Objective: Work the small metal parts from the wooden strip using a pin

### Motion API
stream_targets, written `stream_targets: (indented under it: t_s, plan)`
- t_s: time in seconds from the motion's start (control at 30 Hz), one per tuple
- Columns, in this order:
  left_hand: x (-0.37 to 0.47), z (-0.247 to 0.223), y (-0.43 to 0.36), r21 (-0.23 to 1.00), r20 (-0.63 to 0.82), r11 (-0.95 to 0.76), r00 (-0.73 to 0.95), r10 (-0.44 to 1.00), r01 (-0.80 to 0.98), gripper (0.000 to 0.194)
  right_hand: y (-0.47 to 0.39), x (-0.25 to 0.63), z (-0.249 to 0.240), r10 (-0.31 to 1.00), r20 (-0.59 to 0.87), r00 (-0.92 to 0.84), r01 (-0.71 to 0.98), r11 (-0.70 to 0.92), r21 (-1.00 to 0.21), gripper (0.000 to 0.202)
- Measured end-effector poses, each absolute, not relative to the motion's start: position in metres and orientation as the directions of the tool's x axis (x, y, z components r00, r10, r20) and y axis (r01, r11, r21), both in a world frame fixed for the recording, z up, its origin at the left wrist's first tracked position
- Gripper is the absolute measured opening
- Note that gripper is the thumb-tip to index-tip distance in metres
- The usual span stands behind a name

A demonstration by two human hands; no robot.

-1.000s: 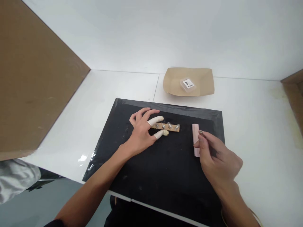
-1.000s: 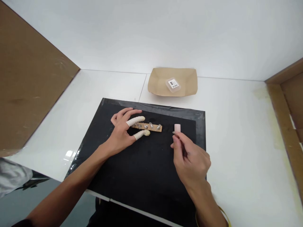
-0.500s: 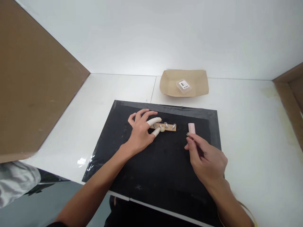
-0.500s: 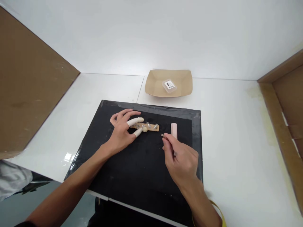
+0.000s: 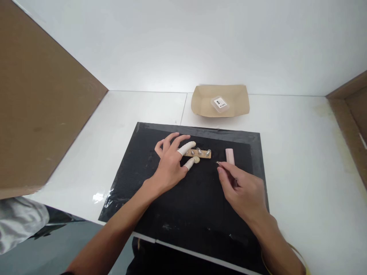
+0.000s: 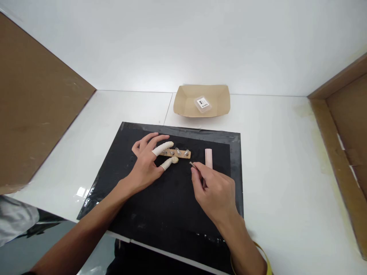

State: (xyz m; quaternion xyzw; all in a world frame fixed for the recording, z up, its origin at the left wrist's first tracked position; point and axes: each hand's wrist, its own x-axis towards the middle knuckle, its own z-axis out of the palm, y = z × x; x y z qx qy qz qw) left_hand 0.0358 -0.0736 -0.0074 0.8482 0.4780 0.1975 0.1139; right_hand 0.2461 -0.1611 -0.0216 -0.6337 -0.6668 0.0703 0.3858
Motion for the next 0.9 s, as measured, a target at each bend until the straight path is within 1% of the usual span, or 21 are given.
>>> stream_targets:
  t_s: [0.13, 0.3, 0.37, 0.53, 0.6, 0.9]
  plan:
    - [0.034, -0.001, -0.08, 0.379, 0.202, -0.53, 0.491, 0.847, 0.758, 0.043, -0.162, 0.244, -0.023, 0.892, 0.452, -0.026, 0.757, 0.313, -0.573, 0.015]
    - [0.03, 0.001, -0.086, 0.366, 0.186, -0.522, 0.489, 0.852, 0.77, 0.041, -0.164, 0.237, -0.022, 0.889, 0.424, -0.176, 0.735, 0.405, -0.544, 0.015]
    - [0.029, 0.002, -0.088, 0.358, 0.184, -0.521, 0.488, 0.853, 0.775, 0.041, -0.165, 0.235, -0.022, 0.873, 0.433, -0.226, 0.749, 0.44, -0.495, 0.017]
    - [0.024, 0.005, -0.092, 0.342, 0.182, -0.511, 0.478, 0.859, 0.789, 0.038, -0.164, 0.23, -0.026, 0.814, 0.456, -0.358, 0.812, 0.513, -0.279, 0.015]
    - [0.022, 0.006, -0.094, 0.332, 0.183, -0.513, 0.479, 0.858, 0.792, 0.039, -0.165, 0.228, -0.029, 0.811, 0.435, -0.391, 0.818, 0.523, -0.239, 0.012]
    - [0.026, 0.004, -0.084, 0.28, 0.191, -0.524, 0.489, 0.851, 0.804, 0.036, -0.162, 0.216, -0.039, 0.801, 0.424, -0.423, 0.8, 0.55, -0.241, 0.012]
